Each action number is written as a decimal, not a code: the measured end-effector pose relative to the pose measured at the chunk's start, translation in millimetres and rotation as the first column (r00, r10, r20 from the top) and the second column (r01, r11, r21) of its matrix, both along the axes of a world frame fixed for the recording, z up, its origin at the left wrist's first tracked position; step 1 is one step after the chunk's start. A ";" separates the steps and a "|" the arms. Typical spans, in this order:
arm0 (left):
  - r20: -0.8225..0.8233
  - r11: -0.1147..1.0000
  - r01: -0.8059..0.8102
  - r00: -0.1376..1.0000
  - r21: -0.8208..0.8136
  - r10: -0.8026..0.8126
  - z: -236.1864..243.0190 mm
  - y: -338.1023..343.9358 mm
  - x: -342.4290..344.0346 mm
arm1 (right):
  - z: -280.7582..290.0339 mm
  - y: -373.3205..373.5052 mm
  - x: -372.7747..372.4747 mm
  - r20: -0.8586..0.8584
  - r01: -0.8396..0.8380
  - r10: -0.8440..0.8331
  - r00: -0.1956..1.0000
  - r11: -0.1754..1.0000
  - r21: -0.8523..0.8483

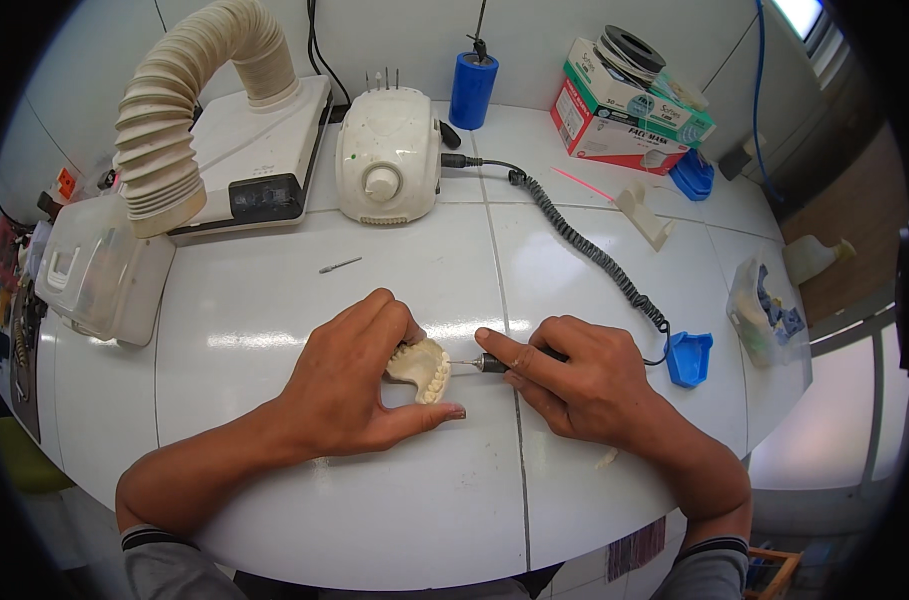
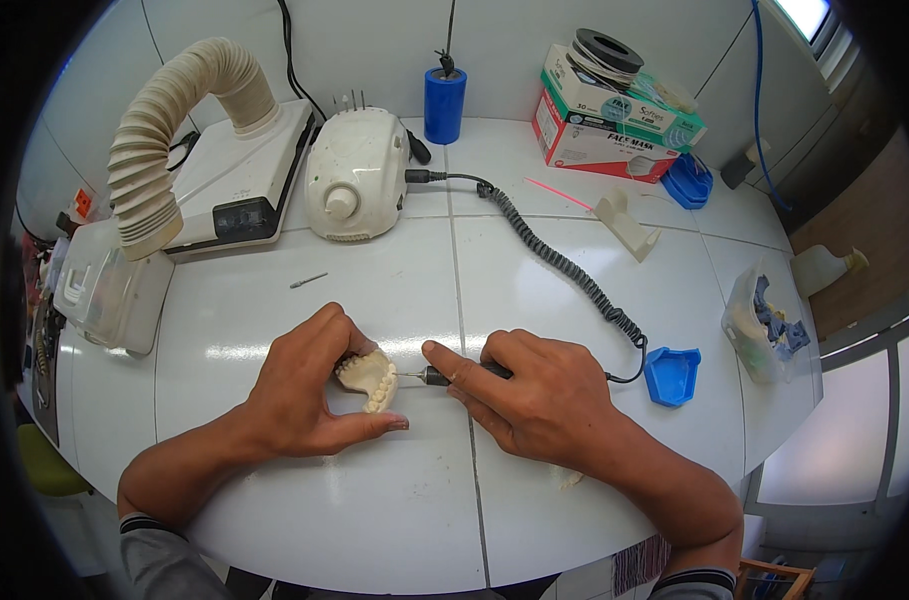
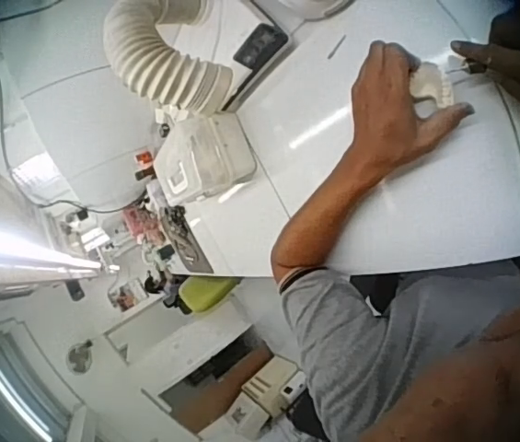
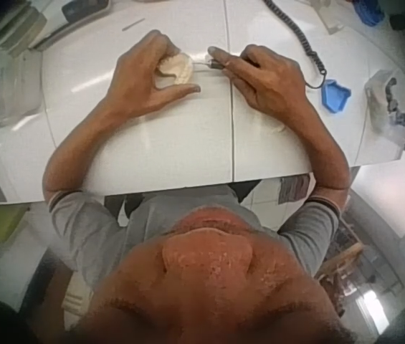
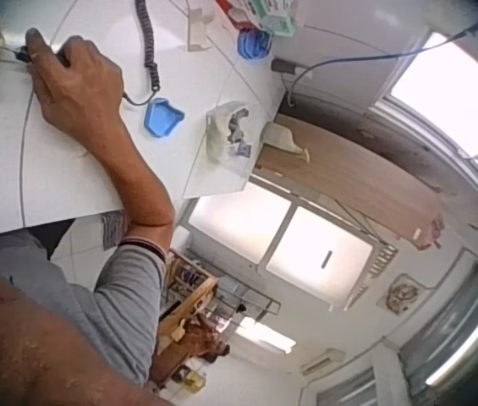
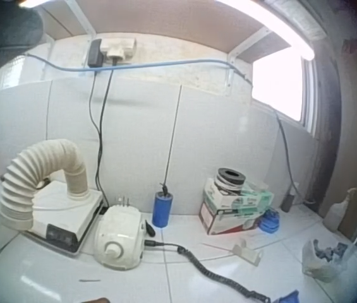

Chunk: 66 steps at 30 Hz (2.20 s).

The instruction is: The recorder is using a rotary tool and a probe to trim and clean a plaster dental model on a laboratory bench.

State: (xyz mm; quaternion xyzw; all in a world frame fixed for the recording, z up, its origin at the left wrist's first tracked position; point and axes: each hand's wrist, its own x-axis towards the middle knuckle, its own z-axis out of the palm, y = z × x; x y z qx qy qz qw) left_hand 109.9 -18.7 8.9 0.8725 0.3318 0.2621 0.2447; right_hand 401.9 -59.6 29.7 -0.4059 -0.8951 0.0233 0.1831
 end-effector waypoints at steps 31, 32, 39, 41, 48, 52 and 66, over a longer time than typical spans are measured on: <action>-0.014 1.000 0.001 1.000 0.001 -0.001 1.2 -0.1 0.7 | -0.8 0.3 1.9 -0.016 0.001 -0.001 1.000 1.000 -0.004; -0.013 1.000 0.001 1.000 0.001 -0.001 0.9 -0.2 0.5 | -1.0 0.2 2.1 -0.015 0.003 -0.003 1.000 1.000 -0.008; 0.003 1.000 0.003 1.000 -0.004 -0.003 0.4 -0.4 0.0 | 0.1 0.2 1.7 -0.011 0.002 -0.002 1.000 1.000 -0.012; 0.003 1.000 0.002 1.000 -0.007 -0.002 0.8 -0.3 0.0 | 0.2 0.1 1.6 -0.010 0.003 -0.003 1.000 1.000 -0.012; 0.009 1.000 0.002 1.000 0.002 -0.002 0.8 -0.4 0.2 | 1.2 0.3 1.4 -0.002 -0.003 0.003 1.000 1.000 -0.003; 0.005 1.000 -0.001 1.000 0.004 0.001 1.5 -0.6 0.8 | 1.1 0.2 1.7 -0.004 -0.005 0.005 1.000 1.000 -0.004; 0.008 1.000 0.000 1.000 0.001 0.000 1.7 -0.5 0.8 | 0.1 0.7 1.9 -0.011 -0.005 0.005 1.000 1.000 -0.010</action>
